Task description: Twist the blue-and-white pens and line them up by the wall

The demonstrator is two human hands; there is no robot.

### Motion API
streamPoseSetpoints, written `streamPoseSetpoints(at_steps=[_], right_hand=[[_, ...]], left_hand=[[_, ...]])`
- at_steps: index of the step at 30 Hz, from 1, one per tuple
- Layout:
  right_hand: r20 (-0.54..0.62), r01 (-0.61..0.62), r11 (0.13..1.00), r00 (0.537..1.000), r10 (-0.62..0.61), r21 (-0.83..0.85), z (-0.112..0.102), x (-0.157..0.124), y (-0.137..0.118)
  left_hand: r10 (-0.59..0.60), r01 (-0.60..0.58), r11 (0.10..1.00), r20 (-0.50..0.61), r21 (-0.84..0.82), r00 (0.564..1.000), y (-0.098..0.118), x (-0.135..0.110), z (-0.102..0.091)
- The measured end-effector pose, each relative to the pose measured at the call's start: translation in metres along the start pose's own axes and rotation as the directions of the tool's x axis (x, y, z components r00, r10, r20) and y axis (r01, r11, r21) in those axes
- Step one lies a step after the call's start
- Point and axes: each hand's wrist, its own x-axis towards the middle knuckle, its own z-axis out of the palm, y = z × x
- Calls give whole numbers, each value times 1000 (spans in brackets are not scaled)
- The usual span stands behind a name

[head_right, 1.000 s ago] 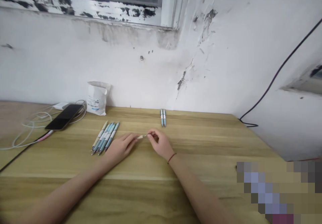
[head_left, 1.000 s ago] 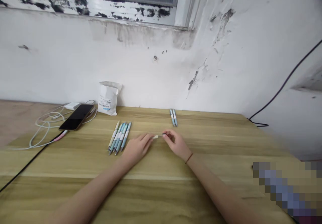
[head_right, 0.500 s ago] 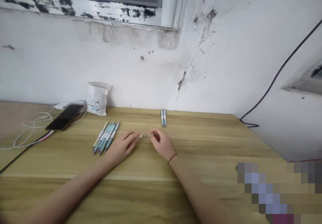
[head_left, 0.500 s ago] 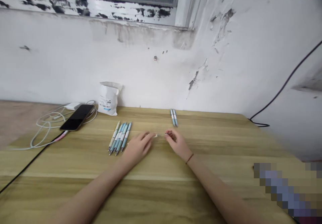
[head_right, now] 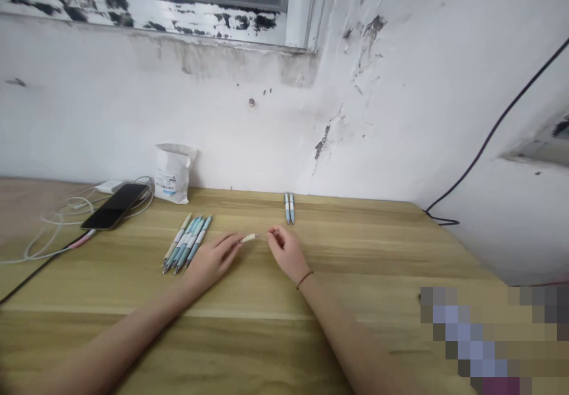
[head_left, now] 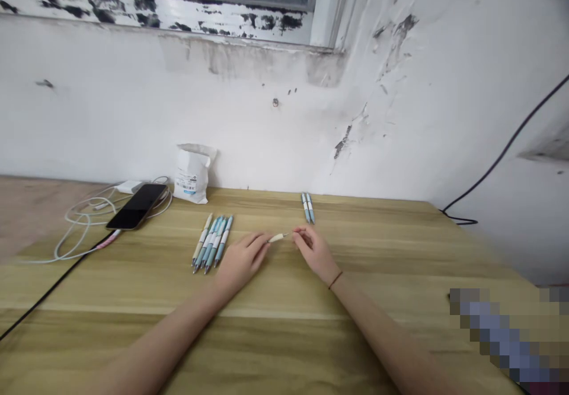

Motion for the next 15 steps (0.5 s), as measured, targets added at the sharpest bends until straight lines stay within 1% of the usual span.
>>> streamPoseSetpoints(at_steps=[5, 8, 15], right_hand=[[-12, -14, 999, 1000, 15, 29, 0, -1, -1], [-12, 2, 999, 1000, -1, 40, 1, -2, -1], [28, 18, 1000, 999, -18, 12, 2, -4, 1]], left_hand=[[-21, 22, 999, -16, 49, 1000, -2, -1, 3], [-36, 37, 997, -21, 67, 999, -4, -1, 5], [-35, 36, 996, -12, 77, 999, -5, 0, 6]])
